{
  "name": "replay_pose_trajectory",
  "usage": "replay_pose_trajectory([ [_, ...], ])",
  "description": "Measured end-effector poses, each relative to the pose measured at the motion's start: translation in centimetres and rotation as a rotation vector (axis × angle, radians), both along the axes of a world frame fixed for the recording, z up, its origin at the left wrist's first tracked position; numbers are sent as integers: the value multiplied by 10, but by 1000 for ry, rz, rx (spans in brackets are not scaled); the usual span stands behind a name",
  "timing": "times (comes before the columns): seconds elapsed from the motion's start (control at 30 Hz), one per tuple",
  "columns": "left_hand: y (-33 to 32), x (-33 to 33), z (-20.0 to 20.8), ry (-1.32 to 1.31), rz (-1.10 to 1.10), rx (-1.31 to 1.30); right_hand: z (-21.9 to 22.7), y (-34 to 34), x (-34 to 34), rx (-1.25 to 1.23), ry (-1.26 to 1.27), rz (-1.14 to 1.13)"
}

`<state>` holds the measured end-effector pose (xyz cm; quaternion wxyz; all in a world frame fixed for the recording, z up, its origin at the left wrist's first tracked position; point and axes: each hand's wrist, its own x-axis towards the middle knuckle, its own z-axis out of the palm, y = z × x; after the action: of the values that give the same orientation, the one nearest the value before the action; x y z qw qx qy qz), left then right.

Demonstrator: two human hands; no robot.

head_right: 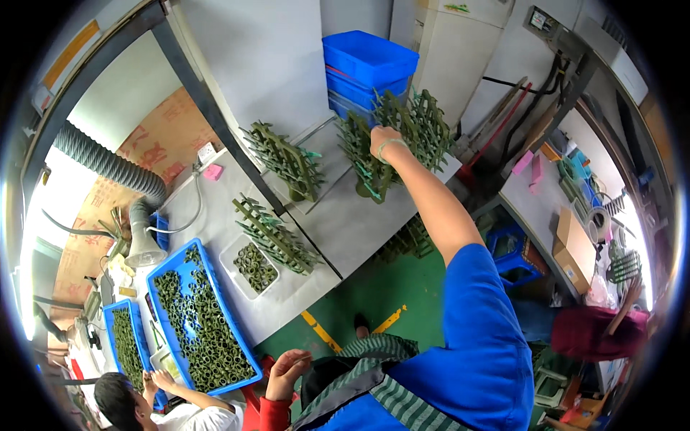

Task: The person organizes green plastic frames on a table and then uses pliers and a heat tool to remove small plastic components from the frames.

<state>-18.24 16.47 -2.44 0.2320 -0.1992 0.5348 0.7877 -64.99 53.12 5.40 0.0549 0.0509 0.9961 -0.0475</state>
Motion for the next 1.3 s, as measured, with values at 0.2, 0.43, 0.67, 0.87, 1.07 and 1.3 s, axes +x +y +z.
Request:
replay_pose_trajectory([
  [0.2,11,-10,3,-22,32,39,30,-89,17,-138,387,437],
  [0.43,11,0,4,5,80,-31,17,-181,-31,-107,100,459],
  [0.67,4,16,1,39,131,-15,12,-171,-14,-75,168,464],
  [0.87,-10,16,-8,43,37,28,37,-119,72,-88,194,456],
  [1.07,-25,12,-8,53,-148,106,62,-74,184,-79,103,343],
  [1.3,-59,24,-13,131,-302,167,122,-43,346,-120,-9,164],
])
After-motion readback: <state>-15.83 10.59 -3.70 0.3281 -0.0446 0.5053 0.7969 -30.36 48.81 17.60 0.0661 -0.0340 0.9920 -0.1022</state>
